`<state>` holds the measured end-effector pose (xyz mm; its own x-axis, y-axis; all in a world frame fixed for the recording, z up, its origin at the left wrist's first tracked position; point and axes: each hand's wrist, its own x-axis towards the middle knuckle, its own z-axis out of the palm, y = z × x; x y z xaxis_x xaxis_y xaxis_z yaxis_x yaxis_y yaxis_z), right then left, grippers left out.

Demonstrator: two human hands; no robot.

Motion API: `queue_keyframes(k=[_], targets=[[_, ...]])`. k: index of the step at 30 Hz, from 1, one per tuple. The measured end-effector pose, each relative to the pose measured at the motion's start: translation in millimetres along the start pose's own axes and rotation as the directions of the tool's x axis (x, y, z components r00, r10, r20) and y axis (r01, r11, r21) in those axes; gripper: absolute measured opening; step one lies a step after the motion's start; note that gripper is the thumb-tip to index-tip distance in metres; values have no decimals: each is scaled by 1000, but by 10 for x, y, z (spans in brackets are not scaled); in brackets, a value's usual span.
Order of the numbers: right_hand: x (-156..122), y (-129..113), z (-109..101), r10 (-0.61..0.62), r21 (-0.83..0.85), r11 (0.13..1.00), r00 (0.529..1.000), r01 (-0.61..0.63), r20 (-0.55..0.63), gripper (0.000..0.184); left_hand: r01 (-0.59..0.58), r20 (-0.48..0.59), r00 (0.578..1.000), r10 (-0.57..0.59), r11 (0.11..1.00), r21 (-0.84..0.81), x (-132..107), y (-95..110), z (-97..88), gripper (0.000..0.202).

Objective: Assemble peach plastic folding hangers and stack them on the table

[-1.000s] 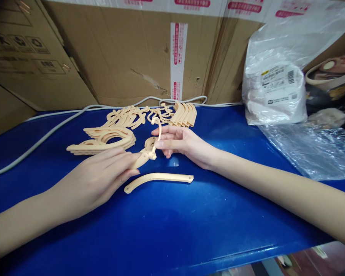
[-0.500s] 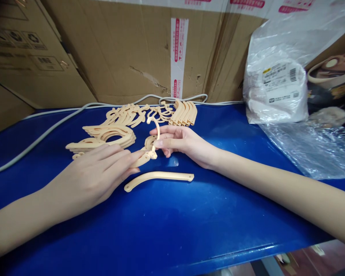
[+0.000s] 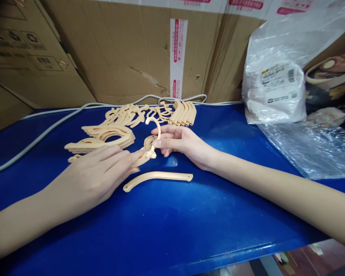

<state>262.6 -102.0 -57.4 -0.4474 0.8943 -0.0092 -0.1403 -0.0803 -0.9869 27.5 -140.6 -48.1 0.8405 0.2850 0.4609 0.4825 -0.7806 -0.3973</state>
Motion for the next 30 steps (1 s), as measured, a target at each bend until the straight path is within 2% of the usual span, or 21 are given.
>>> queue_keyframes(k=[8, 24, 30], targets=[[13, 26, 7, -18, -29, 999, 1000, 18, -15, 33, 4, 11, 1000, -3, 1000, -22, 8, 24, -6, 30], [5, 21, 39, -66, -73, 995, 998, 64, -23, 40, -2, 26, 1000, 0, 999, 52, 15, 41, 25, 32], [2, 44, 37, -104, -112, 988, 994, 102, -17, 42, 21, 64, 998, -22, 1000, 22, 7, 65, 30, 32]])
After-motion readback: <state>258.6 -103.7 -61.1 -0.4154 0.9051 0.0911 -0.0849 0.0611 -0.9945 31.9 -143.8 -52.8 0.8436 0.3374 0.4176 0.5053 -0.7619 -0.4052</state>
